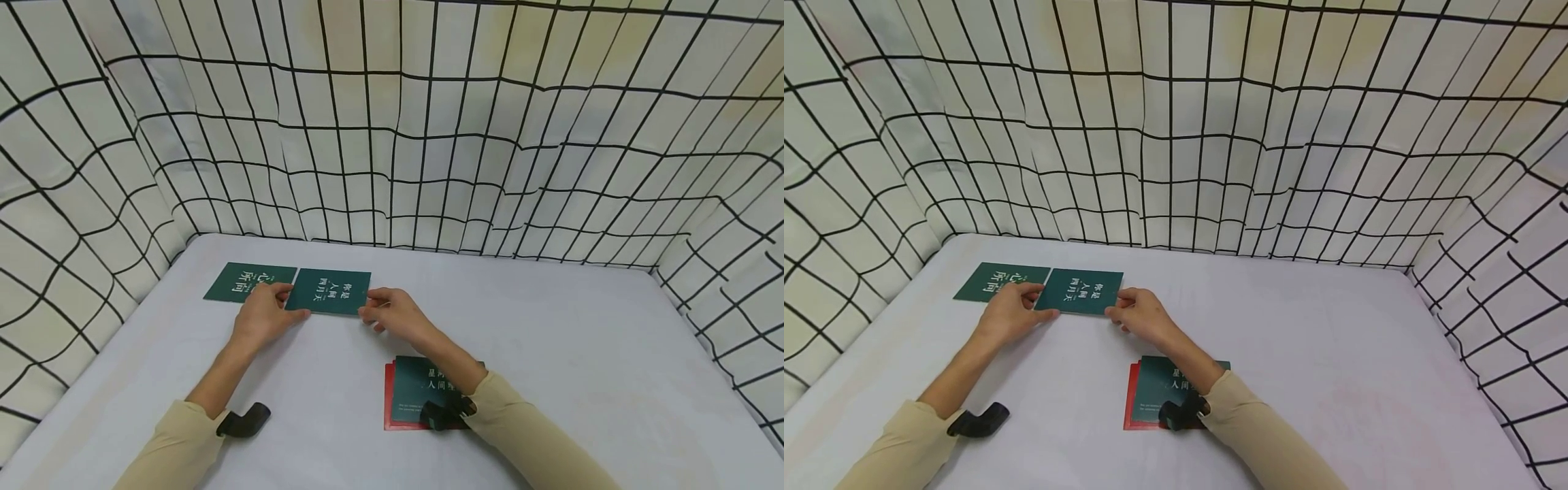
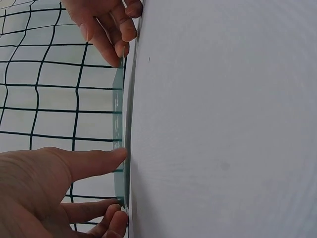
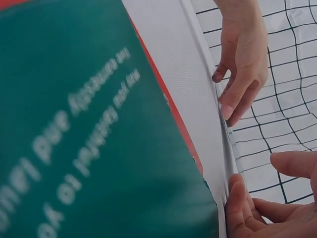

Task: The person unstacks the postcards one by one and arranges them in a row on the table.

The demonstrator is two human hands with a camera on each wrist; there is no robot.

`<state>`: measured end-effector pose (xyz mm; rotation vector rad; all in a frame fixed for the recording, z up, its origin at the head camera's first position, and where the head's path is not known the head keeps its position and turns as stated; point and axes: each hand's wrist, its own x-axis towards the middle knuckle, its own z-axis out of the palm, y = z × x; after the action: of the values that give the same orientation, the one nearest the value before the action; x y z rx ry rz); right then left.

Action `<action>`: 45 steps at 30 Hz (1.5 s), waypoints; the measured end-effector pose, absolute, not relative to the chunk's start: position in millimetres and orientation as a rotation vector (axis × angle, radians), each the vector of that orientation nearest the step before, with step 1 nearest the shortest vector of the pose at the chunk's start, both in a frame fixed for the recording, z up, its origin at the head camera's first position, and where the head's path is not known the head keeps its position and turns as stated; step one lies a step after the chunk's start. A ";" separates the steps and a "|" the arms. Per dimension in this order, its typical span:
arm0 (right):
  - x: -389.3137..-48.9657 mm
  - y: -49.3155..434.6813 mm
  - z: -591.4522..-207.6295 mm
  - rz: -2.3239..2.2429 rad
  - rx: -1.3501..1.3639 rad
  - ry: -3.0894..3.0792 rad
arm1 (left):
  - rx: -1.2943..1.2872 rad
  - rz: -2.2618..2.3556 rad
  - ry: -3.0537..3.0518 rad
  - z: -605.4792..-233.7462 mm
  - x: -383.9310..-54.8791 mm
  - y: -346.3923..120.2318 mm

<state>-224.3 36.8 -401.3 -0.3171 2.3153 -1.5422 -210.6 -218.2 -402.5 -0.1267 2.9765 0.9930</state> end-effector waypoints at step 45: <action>-236.1 34.2 -409.8 -1.494 -0.300 2.345 | -0.130 1.033 2.975 -401.9 -210.5 -218.0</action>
<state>-236.1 34.2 -409.8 -0.2996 2.3453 -1.4936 -210.5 -218.0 -401.9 -0.1299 2.9749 1.0335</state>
